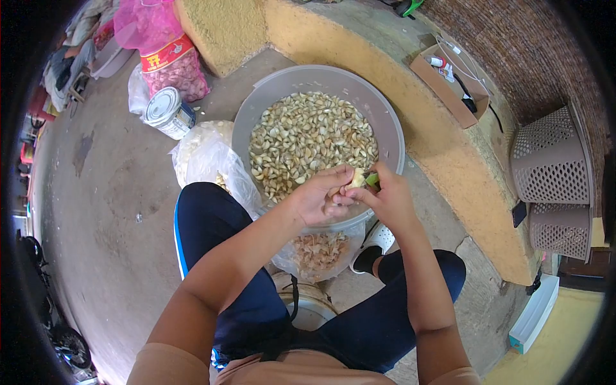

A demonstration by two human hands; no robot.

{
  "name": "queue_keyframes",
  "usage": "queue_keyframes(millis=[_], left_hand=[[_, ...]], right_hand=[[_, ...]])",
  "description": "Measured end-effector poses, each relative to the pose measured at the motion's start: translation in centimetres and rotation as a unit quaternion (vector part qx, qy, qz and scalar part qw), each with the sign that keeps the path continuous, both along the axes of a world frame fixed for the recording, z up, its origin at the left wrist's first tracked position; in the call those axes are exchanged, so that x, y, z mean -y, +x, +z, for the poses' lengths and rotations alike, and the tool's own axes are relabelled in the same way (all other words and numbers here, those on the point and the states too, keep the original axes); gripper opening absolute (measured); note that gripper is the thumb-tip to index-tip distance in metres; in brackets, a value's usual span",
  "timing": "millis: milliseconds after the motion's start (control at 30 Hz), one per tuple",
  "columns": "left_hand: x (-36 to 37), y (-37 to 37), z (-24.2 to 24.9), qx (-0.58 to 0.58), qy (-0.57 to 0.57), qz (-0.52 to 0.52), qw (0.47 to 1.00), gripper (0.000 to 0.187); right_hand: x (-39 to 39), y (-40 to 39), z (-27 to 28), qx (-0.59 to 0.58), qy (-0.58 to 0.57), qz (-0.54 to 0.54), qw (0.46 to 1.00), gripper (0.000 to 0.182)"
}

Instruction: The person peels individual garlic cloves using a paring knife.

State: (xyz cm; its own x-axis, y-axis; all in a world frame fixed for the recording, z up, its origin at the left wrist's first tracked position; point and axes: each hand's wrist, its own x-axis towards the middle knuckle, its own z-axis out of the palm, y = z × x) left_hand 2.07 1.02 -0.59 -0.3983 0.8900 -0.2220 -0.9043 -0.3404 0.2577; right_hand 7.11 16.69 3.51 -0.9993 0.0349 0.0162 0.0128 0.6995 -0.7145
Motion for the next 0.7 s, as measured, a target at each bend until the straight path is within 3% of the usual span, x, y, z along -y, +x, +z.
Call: queue_keyframes(millis=[267,700], left_hand=[[0.01,0.07,-0.15,-0.002,-0.02,0.011,1.0,0.012],[-0.02,0.0,-0.01,-0.019,-0.016,0.028,0.999,0.011]], right_hand=[[0.2,0.28,-0.12,-0.035,0.066,0.039,0.996,0.044],[0.55,0.28,-0.42,-0.055,0.052,0.049,0.996,0.038]])
